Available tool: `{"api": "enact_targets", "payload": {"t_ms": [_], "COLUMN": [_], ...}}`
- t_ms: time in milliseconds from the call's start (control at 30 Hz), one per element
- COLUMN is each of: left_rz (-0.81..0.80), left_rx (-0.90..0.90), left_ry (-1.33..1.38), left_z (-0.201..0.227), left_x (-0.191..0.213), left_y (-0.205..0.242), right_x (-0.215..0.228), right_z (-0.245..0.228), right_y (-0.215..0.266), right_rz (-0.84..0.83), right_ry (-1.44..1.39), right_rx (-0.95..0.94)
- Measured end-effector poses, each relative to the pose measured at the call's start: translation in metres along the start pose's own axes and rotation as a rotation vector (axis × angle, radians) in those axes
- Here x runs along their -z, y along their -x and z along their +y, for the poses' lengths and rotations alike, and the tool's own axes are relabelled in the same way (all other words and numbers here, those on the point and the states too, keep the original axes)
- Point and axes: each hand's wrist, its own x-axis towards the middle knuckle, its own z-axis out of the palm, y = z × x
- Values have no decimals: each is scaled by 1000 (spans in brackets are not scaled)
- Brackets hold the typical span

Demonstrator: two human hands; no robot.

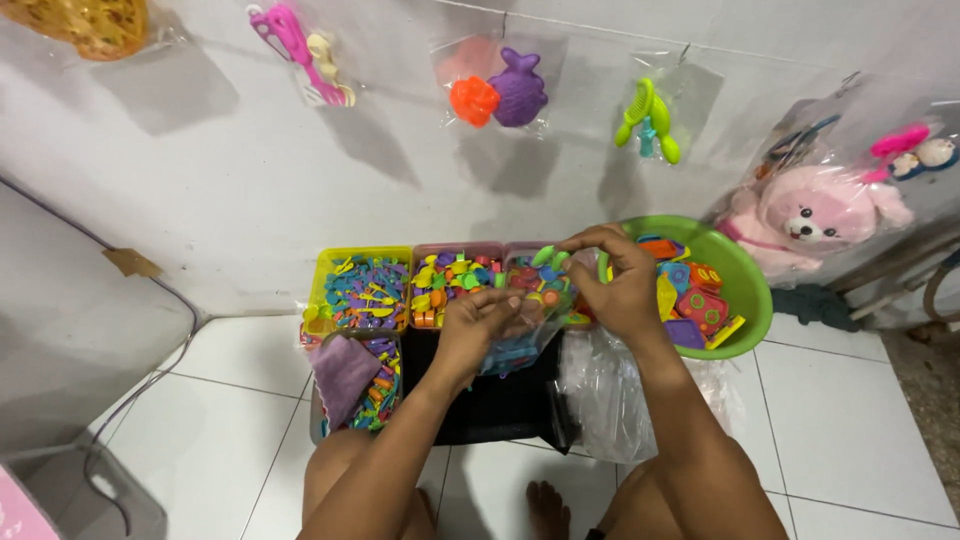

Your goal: Selecting small plastic toy pieces from bins and placing them into a plastic bag.

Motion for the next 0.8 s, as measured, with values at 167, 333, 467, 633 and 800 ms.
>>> {"api": "enact_targets", "payload": {"t_ms": [167, 333, 467, 633, 800], "left_rz": [-63, -90, -163, -221, -193], "left_rx": [8, 9, -5, 12, 25], "left_ry": [17, 46, 56, 45, 23], "left_z": [-4, -3, -1, -7, -16], "left_x": [2, 0, -2, 4, 14], "left_y": [1, -1, -11, -15, -20], "right_x": [2, 6, 15, 15, 9], "right_z": [1, 9, -3, -32, -15], "right_y": [1, 6, 6, 6, 9], "right_rz": [-22, -105, -117, -155, -194], "right_ry": [107, 67, 121, 134, 153], "right_rx": [-19, -150, -218, -318, -369]}}
